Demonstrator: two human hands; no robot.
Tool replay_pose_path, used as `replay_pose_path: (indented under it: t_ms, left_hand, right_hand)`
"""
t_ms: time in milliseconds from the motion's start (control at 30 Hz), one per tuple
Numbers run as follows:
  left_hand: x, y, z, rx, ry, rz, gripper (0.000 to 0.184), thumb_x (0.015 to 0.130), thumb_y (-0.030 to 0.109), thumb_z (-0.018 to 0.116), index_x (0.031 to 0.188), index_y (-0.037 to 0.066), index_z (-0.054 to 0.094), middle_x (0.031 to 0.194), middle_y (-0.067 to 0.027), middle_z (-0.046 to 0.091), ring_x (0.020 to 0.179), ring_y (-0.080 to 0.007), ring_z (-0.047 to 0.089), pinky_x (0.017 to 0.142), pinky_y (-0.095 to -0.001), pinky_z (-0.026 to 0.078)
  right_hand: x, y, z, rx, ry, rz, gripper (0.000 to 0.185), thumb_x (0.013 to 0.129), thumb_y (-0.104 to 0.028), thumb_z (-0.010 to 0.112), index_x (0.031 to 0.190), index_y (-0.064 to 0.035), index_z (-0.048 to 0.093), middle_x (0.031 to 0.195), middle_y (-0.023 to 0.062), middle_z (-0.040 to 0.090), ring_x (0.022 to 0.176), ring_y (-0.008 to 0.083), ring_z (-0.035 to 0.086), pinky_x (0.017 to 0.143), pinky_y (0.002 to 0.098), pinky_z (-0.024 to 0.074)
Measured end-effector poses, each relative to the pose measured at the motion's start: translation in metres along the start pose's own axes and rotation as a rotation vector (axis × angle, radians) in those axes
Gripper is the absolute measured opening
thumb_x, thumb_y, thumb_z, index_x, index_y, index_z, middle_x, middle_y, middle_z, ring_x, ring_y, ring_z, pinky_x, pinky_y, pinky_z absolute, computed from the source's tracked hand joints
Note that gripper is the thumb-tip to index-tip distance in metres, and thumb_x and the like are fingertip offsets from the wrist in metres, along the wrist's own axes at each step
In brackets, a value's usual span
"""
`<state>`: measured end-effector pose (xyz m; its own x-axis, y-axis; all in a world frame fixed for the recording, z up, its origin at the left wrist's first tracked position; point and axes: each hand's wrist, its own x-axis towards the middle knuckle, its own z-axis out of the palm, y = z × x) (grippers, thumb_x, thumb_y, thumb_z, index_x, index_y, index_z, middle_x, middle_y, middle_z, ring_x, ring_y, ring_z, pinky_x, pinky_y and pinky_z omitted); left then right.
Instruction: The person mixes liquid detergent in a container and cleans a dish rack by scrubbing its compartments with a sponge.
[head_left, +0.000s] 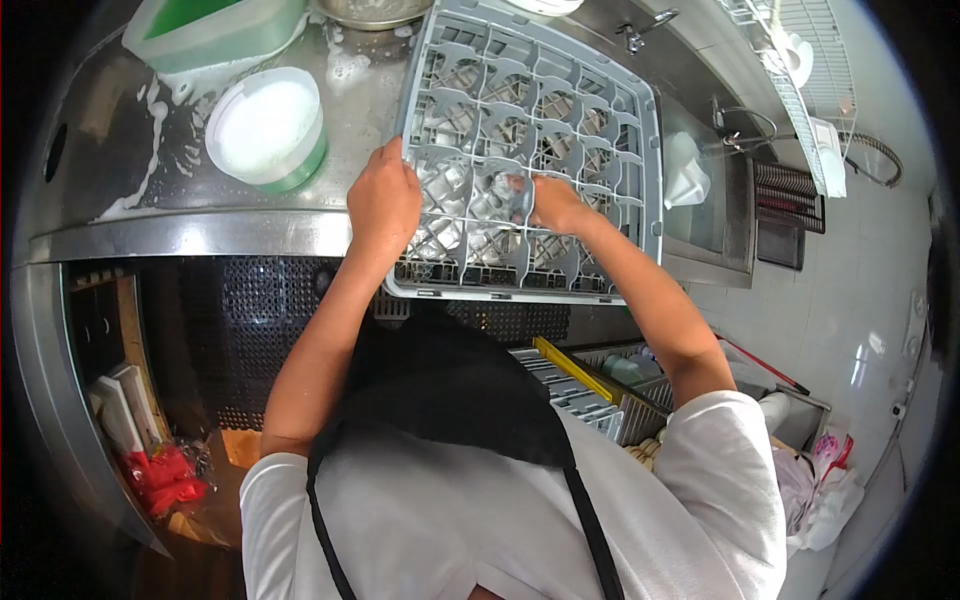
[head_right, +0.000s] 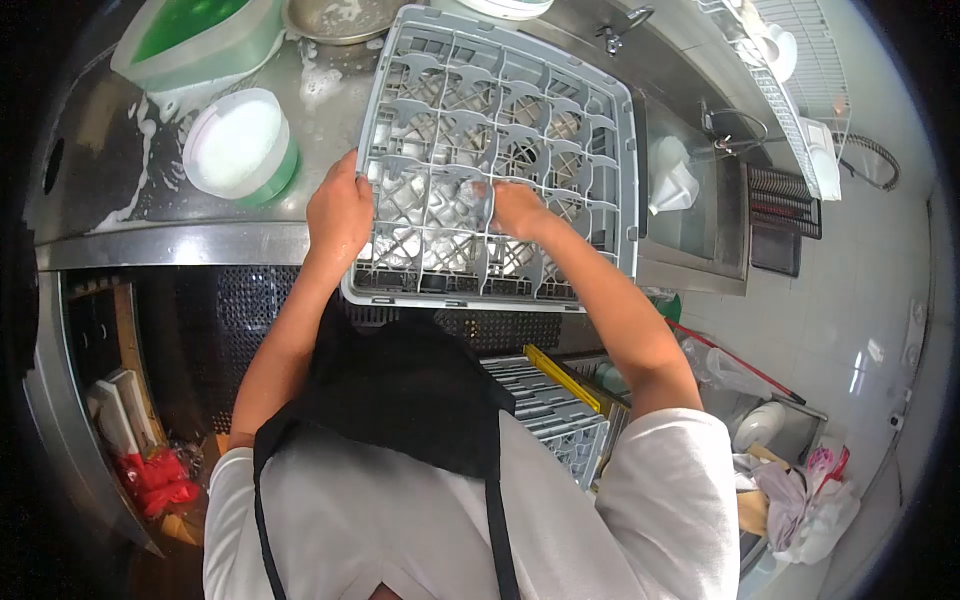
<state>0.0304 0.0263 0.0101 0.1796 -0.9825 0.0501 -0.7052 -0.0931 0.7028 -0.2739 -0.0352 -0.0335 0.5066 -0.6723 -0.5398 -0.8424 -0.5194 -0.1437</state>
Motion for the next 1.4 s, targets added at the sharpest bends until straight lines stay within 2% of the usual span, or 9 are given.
replay_pose_path:
  t_ms: [167,267,533,767,900,1033,1133,1267,1400]
  left_hand:
    - [-0.001,-0.001,0.0,0.023,-0.028,-0.021,0.036,0.094,0.011,0.054,0.128,0.0,0.058,0.111,-0.0208,0.067,0.093,-0.0401,0.068,0.08,-0.0494,0.054]
    - [0.003,-0.003,-0.001,0.025,-0.028,-0.01,0.037,0.094,0.013,0.053,0.129,0.001,0.058,0.113,-0.0202,0.067,0.095,-0.0406,0.067,0.081,-0.0501,0.054]
    - [0.002,0.002,-0.009,0.028,-0.092,-0.055,0.042,0.095,0.017,0.051,0.133,0.001,0.057,0.12,-0.0236,0.066,0.106,-0.0424,0.064,0.089,-0.0502,0.05]
    - [0.004,-0.003,-0.005,-0.004,-0.078,-0.049,0.043,0.096,0.017,0.051,0.134,-0.001,0.057,0.12,-0.0262,0.066,0.107,-0.0435,0.064,0.092,-0.0497,0.05]
    - [0.006,-0.006,-0.003,0.045,-0.055,-0.006,0.039,0.095,0.013,0.052,0.131,0.0,0.058,0.116,-0.0219,0.067,0.099,-0.0403,0.067,0.085,-0.0494,0.053]
    - [0.006,-0.003,-0.006,0.042,-0.073,-0.028,0.04,0.095,0.014,0.051,0.132,0.0,0.058,0.115,-0.0223,0.067,0.099,-0.0405,0.067,0.085,-0.0495,0.053]
    - [0.006,-0.004,-0.004,0.039,-0.087,-0.027,0.04,0.095,0.013,0.051,0.132,0.0,0.057,0.114,-0.0223,0.067,0.098,-0.0407,0.067,0.085,-0.0496,0.053]
    - [0.006,0.001,-0.008,0.045,-0.089,-0.017,0.04,0.095,0.014,0.053,0.133,0.001,0.057,0.112,-0.0222,0.068,0.1,-0.0407,0.067,0.086,-0.0497,0.052]
    - [0.009,-0.003,-0.004,0.008,-0.105,-0.067,0.039,0.095,0.014,0.054,0.132,0.001,0.058,0.112,-0.0223,0.068,0.102,-0.0408,0.066,0.087,-0.0499,0.052]
  right_hand:
    - [0.003,-0.01,0.0,0.339,0.033,0.034,0.06,0.077,-0.027,0.076,0.13,-0.0027,0.06,0.118,0.0255,0.067,0.108,0.0403,0.066,0.098,0.0456,0.0515]
    - [0.005,-0.007,0.004,0.305,0.097,-0.022,0.035,0.078,-0.019,0.067,0.108,-0.0023,0.069,0.104,0.0224,0.072,0.101,0.0404,0.069,0.089,0.0458,0.055]
    - [-0.012,-0.039,-0.029,-0.037,-0.072,0.225,0.035,0.079,-0.029,0.064,0.091,0.0022,0.073,0.097,0.026,0.072,0.094,0.0387,0.072,0.083,0.0451,0.0567]
    - [0.002,-0.023,0.011,1.522,0.142,0.419,0.033,0.093,-0.018,0.058,0.119,0.0022,0.062,0.091,0.0143,0.07,0.083,0.0235,0.069,0.077,0.0425,0.0552]
    - [-0.032,-0.018,-0.001,0.507,0.217,0.014,0.038,0.088,-0.007,0.054,0.125,0.0016,0.058,0.097,0.0252,0.069,0.09,0.0356,0.07,0.085,0.0463,0.0547]
    - [-0.061,-0.036,-0.038,0.132,0.008,-0.015,0.037,0.084,-0.014,0.05,0.112,0.0056,0.064,0.102,0.0297,0.067,0.1,0.0436,0.064,0.09,0.0494,0.05]
    - [-0.039,-0.031,-0.034,0.16,-0.144,-0.114,0.038,0.085,-0.021,0.047,0.101,0.0079,0.067,0.103,0.0295,0.067,0.11,0.0417,0.062,0.096,0.0496,0.0478]
    - [-0.009,0.001,0.023,0.163,0.134,-0.163,0.038,0.083,-0.023,0.049,0.09,0.0089,0.068,0.105,0.0309,0.066,0.11,0.0426,0.06,0.094,0.0494,0.0472]
    - [-0.012,-0.021,-0.015,0.224,-0.111,0.051,0.034,0.076,-0.02,0.059,0.092,0.0088,0.067,0.107,0.0313,0.067,0.104,0.0431,0.064,0.089,0.0493,0.0498]
